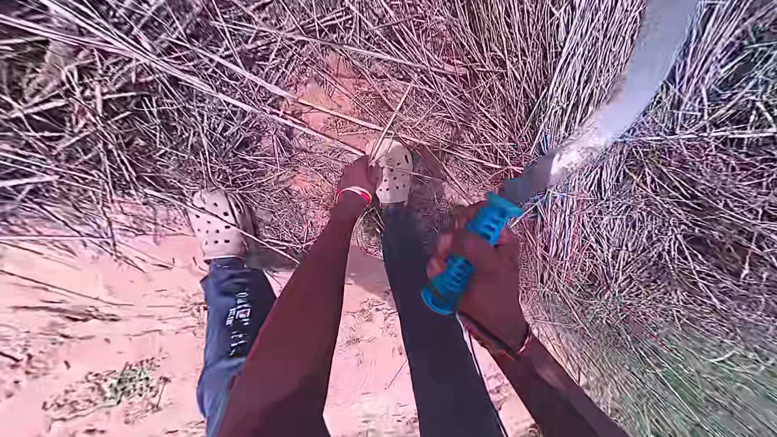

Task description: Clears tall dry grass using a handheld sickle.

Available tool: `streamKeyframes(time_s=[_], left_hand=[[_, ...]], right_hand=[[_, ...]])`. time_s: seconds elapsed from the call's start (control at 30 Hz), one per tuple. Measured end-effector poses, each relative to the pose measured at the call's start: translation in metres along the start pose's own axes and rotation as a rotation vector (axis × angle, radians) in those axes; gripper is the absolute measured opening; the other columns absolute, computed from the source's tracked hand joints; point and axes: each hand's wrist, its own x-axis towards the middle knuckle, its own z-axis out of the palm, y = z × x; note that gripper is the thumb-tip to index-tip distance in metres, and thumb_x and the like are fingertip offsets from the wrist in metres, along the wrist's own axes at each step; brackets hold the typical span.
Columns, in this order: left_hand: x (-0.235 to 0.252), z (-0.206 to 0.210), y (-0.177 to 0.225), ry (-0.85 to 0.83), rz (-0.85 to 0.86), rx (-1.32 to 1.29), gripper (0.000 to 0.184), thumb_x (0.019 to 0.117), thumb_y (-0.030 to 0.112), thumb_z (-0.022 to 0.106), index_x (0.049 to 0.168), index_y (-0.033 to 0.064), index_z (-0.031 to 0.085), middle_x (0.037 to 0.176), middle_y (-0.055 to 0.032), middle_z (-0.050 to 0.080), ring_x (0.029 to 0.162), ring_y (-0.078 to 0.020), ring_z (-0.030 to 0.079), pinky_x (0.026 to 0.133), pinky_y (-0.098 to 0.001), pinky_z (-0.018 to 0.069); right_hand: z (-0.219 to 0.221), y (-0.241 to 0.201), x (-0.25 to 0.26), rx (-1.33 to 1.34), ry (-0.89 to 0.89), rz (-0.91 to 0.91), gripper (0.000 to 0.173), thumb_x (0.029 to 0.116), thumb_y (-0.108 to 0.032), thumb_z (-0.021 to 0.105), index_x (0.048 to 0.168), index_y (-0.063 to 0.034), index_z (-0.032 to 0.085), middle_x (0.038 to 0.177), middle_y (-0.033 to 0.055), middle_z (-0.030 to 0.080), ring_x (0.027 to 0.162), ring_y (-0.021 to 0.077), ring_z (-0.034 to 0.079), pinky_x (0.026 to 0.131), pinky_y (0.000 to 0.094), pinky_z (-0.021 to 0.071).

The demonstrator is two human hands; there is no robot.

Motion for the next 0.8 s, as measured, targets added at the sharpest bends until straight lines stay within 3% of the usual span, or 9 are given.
streamKeyframes(time_s=[0.13, 0.23, 0.3, 0.43, 0.5, 0.53, 0.63, 0.73, 0.8], left_hand=[[-0.050, -0.071, -0.047, 0.164, 0.098, 0.367, 0.036, 0.1127, 0.020, 0.039, 0.134, -0.0006, 0.058, 0.109, -0.0386, 0.067, 0.106, -0.0611, 0.064, 0.087, -0.0773, 0.0463], [-0.078, -0.166, -0.176, 0.459, -0.083, 0.389, 0.042, 0.1128, 0.026, 0.039, 0.138, -0.0026, 0.058, 0.117, -0.0445, 0.062, 0.112, -0.0662, 0.058, 0.091, -0.0819, 0.0407], [-0.103, -0.231, -0.294, 0.668, -0.134, 0.465, 0.048, 0.1111, 0.032, 0.039, 0.127, -0.0062, 0.062, 0.113, -0.0419, 0.064, 0.105, -0.0614, 0.064, 0.083, -0.0783, 0.0470], [-0.160, -0.290, -0.372, 0.396, -0.484, 0.423, 0.047, 0.1137, 0.027, 0.033, 0.133, -0.0079, 0.058, 0.126, -0.0348, 0.062, 0.115, -0.0472, 0.062, 0.100, -0.0663, 0.0432], [-0.201, -0.263, -0.364, 0.367, -0.349, 0.541, 0.062, 0.1112, 0.044, 0.034, 0.135, -0.0077, 0.057, 0.124, -0.0374, 0.064, 0.116, -0.0538, 0.063, 0.095, -0.0723, 0.0476], [-0.224, -0.238, -0.336, 0.336, -0.389, 0.431, 0.069, 0.1097, 0.050, 0.038, 0.148, -0.0073, 0.046, 0.139, -0.0401, 0.054, 0.131, -0.0582, 0.051, 0.107, -0.0738, 0.0379], [-0.274, -0.147, -0.263, 0.289, -0.335, 0.096, 0.072, 0.1062, 0.036, 0.054, 0.157, -0.0091, 0.029, 0.156, -0.0402, 0.035, 0.146, -0.0557, 0.035, 0.120, -0.0645, 0.0270], [-0.333, -0.078, -0.182, 0.204, -0.187, -0.050, 0.058, 0.1049, 0.025, 0.055, 0.149, -0.0109, 0.043, 0.153, -0.0349, 0.044, 0.142, -0.0455, 0.045, 0.118, -0.0551, 0.0371], [-0.361, -0.068, -0.131, 0.239, -0.086, 0.172, 0.054, 0.1036, 0.035, 0.056, 0.140, -0.0053, 0.058, 0.149, -0.0290, 0.052, 0.143, -0.0448, 0.045, 0.120, -0.0571, 0.0337]], right_hand=[[0.016, 0.019, -0.024, 0.171, 0.236, 0.302, 0.013, 0.0879, 0.005, 0.045, 0.097, -0.0041, 0.046, 0.057, 0.0014, 0.055, 0.044, 0.0108, 0.058, 0.043, 0.0257, 0.0535], [0.007, 0.021, -0.031, 0.193, 0.334, 0.350, 0.011, 0.0909, 0.005, 0.043, 0.096, -0.0035, 0.046, 0.058, 0.0012, 0.053, 0.043, 0.0099, 0.057, 0.041, 0.0246, 0.0529], [-0.005, 0.019, -0.022, 0.119, 0.398, 0.275, 0.011, 0.0932, 0.007, 0.044, 0.090, -0.0021, 0.050, 0.056, 0.0017, 0.057, 0.042, 0.0091, 0.057, 0.041, 0.0233, 0.0525], [-0.033, 0.006, 0.049, -0.128, 0.421, 0.158, 0.012, 0.1023, -0.001, 0.050, 0.113, -0.0038, 0.045, 0.067, 0.0020, 0.055, 0.048, 0.0096, 0.057, 0.047, 0.0245, 0.0549], [-0.030, 0.011, 0.093, -0.281, 0.402, 0.179, 0.027, 0.1027, -0.013, 0.056, 0.127, -0.0060, 0.047, 0.077, 0.0044, 0.055, 0.055, 0.0126, 0.056, 0.051, 0.0292, 0.0540], [-0.017, 0.021, 0.108, -0.340, 0.367, 0.219, 0.032, 0.1029, -0.017, 0.056, 0.131, -0.0058, 0.046, 0.081, 0.0062, 0.056, 0.057, 0.0140, 0.057, 0.053, 0.0310, 0.0550], [0.040, 0.053, 0.097, -0.466, 0.208, 0.349, 0.039, 0.1003, -0.013, 0.063, 0.134, 0.0018, 0.049, 0.089, 0.0162, 0.061, 0.066, 0.0220, 0.062, 0.061, 0.0383, 0.0559], [0.073, 0.076, 0.035, -0.540, 0.045, 0.460, 0.043, 0.0967, -0.010, 0.066, 0.134, 0.0041, 0.051, 0.088, 0.0156, 0.063, 0.067, 0.0203, 0.064, 0.062, 0.0365, 0.0569], [0.077, 0.078, 0.007, -0.644, -0.060, 0.463, 0.051, 0.0948, -0.012, 0.066, 0.141, 0.0030, 0.049, 0.097, 0.0184, 0.065, 0.073, 0.0234, 0.066, 0.068, 0.0409, 0.0575]])
